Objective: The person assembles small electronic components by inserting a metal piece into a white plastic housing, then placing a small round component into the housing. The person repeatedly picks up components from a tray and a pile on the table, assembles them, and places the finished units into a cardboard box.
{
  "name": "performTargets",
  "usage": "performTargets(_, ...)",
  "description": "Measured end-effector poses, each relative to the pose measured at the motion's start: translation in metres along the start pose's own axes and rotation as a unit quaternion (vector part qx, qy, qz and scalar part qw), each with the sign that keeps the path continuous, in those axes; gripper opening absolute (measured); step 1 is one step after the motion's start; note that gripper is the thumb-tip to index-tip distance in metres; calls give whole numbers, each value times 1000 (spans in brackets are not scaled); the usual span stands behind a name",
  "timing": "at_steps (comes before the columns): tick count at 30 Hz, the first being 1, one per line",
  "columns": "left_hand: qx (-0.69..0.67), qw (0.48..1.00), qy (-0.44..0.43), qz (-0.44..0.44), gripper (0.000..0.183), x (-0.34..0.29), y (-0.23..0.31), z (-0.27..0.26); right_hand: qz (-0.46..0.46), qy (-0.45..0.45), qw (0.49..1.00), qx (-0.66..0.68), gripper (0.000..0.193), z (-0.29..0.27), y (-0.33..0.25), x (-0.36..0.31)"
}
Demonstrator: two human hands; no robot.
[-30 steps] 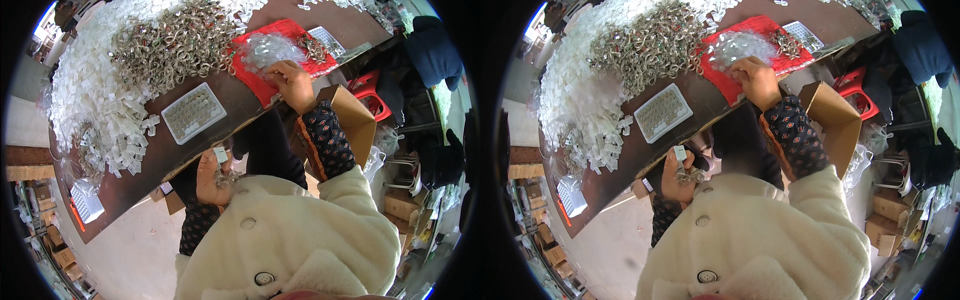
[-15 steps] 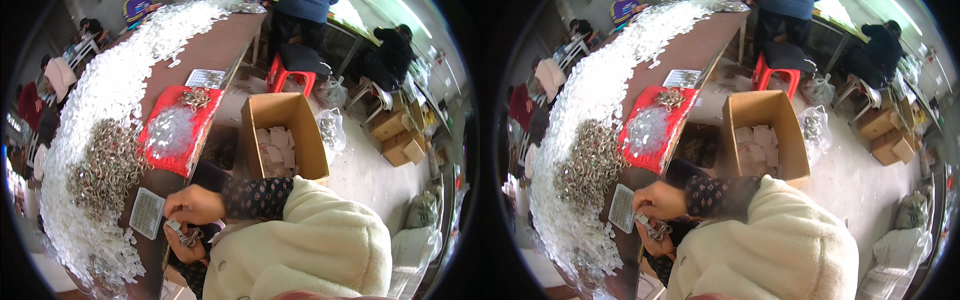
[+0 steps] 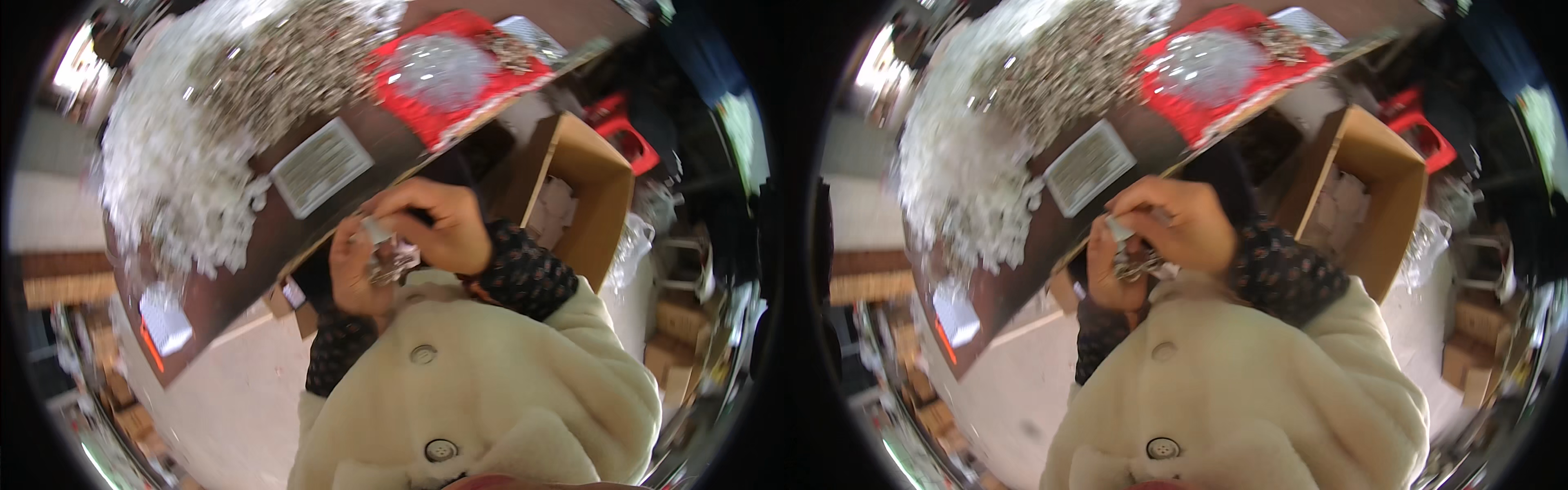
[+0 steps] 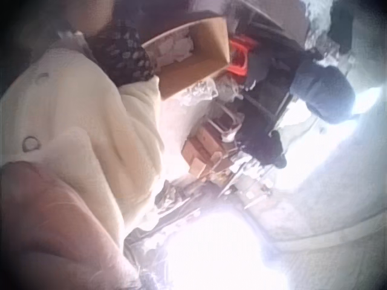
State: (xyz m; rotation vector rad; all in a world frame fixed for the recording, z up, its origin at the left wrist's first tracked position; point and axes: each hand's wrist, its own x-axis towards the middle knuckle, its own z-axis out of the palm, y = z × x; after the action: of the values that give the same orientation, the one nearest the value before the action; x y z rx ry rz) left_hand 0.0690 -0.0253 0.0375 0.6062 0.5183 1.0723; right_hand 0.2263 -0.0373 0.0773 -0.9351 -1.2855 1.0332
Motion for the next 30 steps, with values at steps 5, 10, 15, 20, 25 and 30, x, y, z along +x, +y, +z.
performTargets(5,-75,996,42,-7,20,-10,-2,-5,-42,-9,999,-20,8,8,-2,7)
performTargets(10,-75,997,21,5,20,-8,7,-8,-21,3,999,41,12,12,0,7)
performTargets(15,-68,997,37,16,21,-10,8,-10,-90,-9,995,-49,15,10,1,11)
performTargets(20,-104,994,31,18,20,-12,10,-13,-61,-30,992,-106,14,16,0,12)
performTargets(25,-82,996,40,27,22,-12,14,-13,-60,-16,998,-24,14,23,6,15)
performTargets(30,-70,996,41,37,21,-11,16,-13,-81,-29,993,-78,16,18,2,18)
